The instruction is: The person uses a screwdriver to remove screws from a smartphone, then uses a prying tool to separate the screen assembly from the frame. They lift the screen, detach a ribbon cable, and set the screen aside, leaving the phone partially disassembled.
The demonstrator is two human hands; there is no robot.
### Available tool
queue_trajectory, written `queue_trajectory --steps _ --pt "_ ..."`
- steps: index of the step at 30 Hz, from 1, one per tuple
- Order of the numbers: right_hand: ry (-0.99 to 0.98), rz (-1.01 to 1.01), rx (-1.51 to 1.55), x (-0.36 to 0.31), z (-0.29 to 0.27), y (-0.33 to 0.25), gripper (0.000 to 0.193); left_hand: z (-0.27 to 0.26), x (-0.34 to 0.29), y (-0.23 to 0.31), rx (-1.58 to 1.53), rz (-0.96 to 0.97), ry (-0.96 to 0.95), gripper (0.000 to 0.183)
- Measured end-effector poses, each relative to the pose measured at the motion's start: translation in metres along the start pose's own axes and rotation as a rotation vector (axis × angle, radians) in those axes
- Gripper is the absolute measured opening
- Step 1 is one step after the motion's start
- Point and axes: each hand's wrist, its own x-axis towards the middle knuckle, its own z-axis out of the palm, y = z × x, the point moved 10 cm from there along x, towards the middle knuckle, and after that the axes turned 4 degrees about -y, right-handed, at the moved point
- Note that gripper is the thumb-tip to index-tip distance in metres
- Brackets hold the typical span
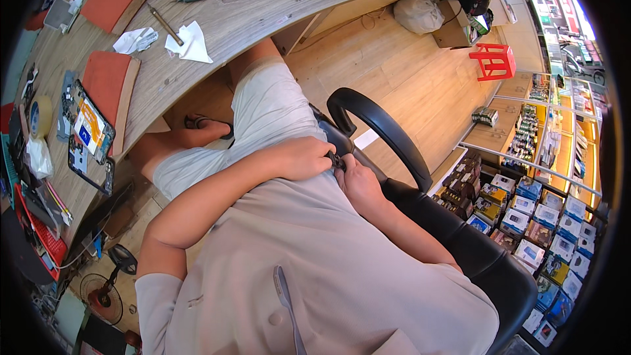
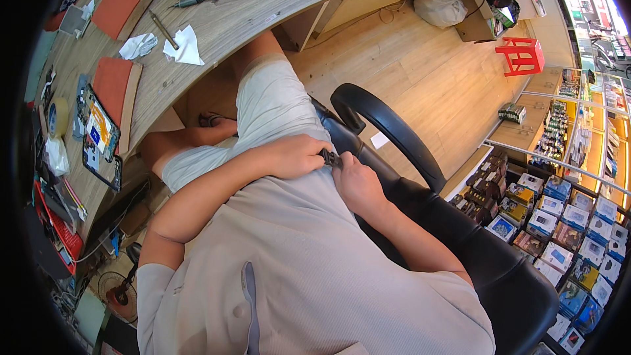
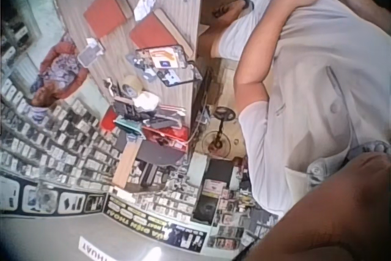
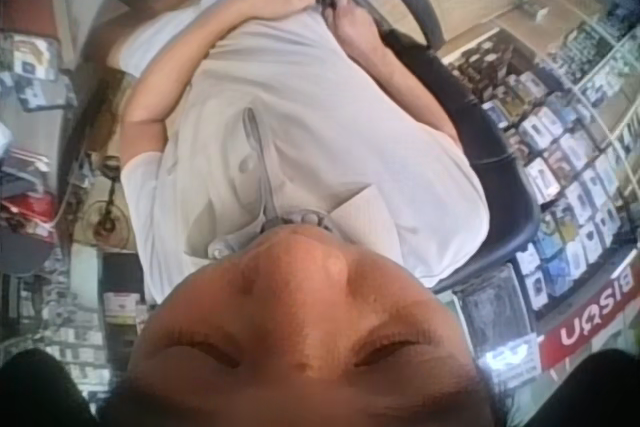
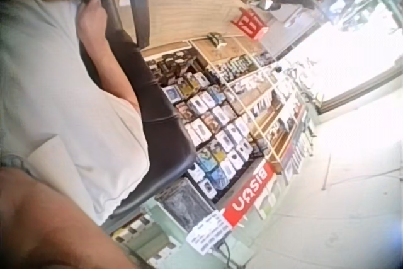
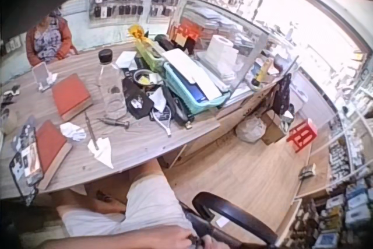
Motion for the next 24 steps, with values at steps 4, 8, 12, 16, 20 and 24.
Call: queue_trajectory --steps 4,8,12,16,20,24 --pt "0.076 -0.035 0.033 0.000 -0.002 0.002 0.031 -0.006 0.001 -0.015 -0.158 0.052 0.089 0.044" --pt "0.084 -0.041 0.020 -0.004 -0.002 0.002 0.032 -0.002 0.001 -0.015 -0.125 0.041 0.081 0.043" --pt "0.095 -0.043 0.007 -0.003 -0.002 0.000 0.031 -0.002 -0.002 -0.010 -0.090 0.053 0.065 0.044" --pt "0.101 -0.018 -0.006 -0.003 0.001 0.001 0.029 0.000 0.000 -0.008 -0.082 0.072 0.050 0.044" --pt "0.129 -0.073 -0.012 -0.001 0.003 -0.004 0.030 0.004 0.000 -0.007 -0.033 0.050 -0.012 0.043" --pt "0.122 -0.081 -0.040 0.001 0.006 -0.002 0.032 0.004 -0.003 -0.002 0.133 -0.001 0.029 0.040"
